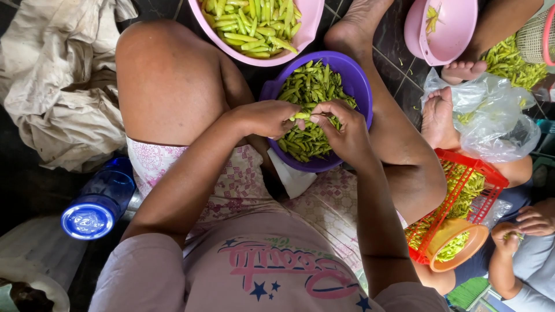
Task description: The person is sitting on the floor, picking up green beans from one container, snapping off the ends, and placing the cleaned beans into a separate bowl.
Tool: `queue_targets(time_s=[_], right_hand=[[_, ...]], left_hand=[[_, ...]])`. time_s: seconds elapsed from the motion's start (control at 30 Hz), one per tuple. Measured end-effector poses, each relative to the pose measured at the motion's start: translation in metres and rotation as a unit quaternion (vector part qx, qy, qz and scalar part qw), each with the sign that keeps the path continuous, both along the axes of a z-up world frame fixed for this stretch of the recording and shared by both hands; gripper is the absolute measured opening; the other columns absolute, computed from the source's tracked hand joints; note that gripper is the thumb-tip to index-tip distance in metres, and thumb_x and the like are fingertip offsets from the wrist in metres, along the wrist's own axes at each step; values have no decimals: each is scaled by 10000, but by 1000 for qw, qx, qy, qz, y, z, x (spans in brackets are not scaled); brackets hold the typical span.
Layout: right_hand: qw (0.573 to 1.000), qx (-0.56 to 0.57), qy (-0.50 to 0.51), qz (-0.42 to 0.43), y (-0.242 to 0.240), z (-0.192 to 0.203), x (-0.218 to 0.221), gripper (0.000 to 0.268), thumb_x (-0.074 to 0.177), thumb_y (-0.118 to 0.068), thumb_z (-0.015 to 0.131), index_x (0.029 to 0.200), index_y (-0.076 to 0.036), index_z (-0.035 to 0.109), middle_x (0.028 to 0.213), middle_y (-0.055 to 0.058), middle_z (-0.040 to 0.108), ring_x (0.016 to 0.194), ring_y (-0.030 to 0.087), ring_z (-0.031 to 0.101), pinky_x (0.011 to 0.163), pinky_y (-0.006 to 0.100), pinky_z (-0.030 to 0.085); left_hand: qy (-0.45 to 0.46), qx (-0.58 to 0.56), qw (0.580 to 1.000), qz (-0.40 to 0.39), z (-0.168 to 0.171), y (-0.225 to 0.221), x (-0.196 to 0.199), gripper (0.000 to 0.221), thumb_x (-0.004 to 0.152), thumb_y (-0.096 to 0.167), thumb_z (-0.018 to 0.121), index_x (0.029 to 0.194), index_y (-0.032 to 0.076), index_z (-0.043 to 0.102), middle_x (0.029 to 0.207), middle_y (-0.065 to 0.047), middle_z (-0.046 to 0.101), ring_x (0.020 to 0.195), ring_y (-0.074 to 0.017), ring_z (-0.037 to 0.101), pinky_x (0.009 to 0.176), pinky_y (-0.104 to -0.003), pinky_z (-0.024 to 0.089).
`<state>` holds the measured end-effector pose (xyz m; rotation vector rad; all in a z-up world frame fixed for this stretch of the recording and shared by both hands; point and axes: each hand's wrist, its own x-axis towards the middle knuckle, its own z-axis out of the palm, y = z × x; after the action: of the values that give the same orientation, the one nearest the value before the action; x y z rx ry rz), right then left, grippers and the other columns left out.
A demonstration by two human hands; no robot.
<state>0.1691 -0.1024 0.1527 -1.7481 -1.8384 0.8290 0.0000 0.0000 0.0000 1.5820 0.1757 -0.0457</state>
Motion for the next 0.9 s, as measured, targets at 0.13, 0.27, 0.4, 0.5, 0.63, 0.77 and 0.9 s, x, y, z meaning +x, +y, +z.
queue_targets(time_s=[0.13, 0.27, 0.4, 0.5, 0.63, 0.77, 0.9], right_hand=[[997, -54, 54, 9, 0, -10, 14, 91, 1028, 3, 730, 1117, 12, 719, 996, 186, 742, 974, 314, 718, 845, 500, 565], [999, 4, 23, -43, 5, 1, 21, 126, 1058, 34, 676, 1165, 0, 733, 1009, 159, 730, 999, 329, 696, 938, 506, 544], [985, 100, -128, -59, 5, 18, 9, 204, 1059, 105, 648, 1258, 72, 678, 1138, 271, 664, 1072, 484, 647, 955, 593, 508], [990, 64, -94, -80, -23, -34, 7, 196, 1014, 64, 683, 1163, -44, 754, 964, 127, 718, 958, 358, 706, 906, 500, 543], [976, -28, -213, -44, -30, -61, -14, 204, 1060, -86, 671, 1251, -50, 732, 1066, 137, 733, 1065, 351, 693, 939, 522, 541], [956, -29, -290, -42, -28, -63, -21, 273, 899, -40, 745, 1171, -21, 731, 1015, 119, 689, 923, 307, 634, 805, 447, 527], [947, -115, -299, -20, -31, -69, -16, 353, 898, -64, 766, 1243, -23, 704, 1006, 130, 694, 913, 301, 667, 731, 422, 582]], left_hand=[[9, -4, 1000, -9, 15, 3, -7, 561, 1081, 82, 392, 1592, -93, 238, 711, -106, 673, 465, -142, 533, 462, -344, 444], [8, -27, 998, 57, 42, 19, -13, 553, 1052, 52, 440, 1561, -113, 301, 690, -70, 678, 481, -129, 591, 509, -297, 491], [-44, 24, 987, 154, 56, 30, -22, 477, 1012, 72, 470, 1467, -67, 443, 661, -159, 679, 560, -300, 700, 552, -419, 533], [-57, 27, 981, 183, 62, 35, -25, 517, 992, 35, 452, 1470, -149, 380, 653, -152, 672, 537, -247, 675, 560, -381, 531], [-71, 69, 972, 212, 65, 33, -26, 468, 1034, 60, 438, 1453, -144, 403, 708, -303, 669, 608, -435, 707, 556, -540, 535], [-77, 39, 948, 305, 65, 39, -26, 431, 885, -122, 476, 1295, -6, 537, 1157, -119, 647, 470, -100, 470, 409, -266, 399], [-74, -7, 922, 381, 64, 47, -23, 742, 933, -154, 397, 1628, 63, 251, 781, -44, 609, 497, -89, 517, 440, -230, 420]])
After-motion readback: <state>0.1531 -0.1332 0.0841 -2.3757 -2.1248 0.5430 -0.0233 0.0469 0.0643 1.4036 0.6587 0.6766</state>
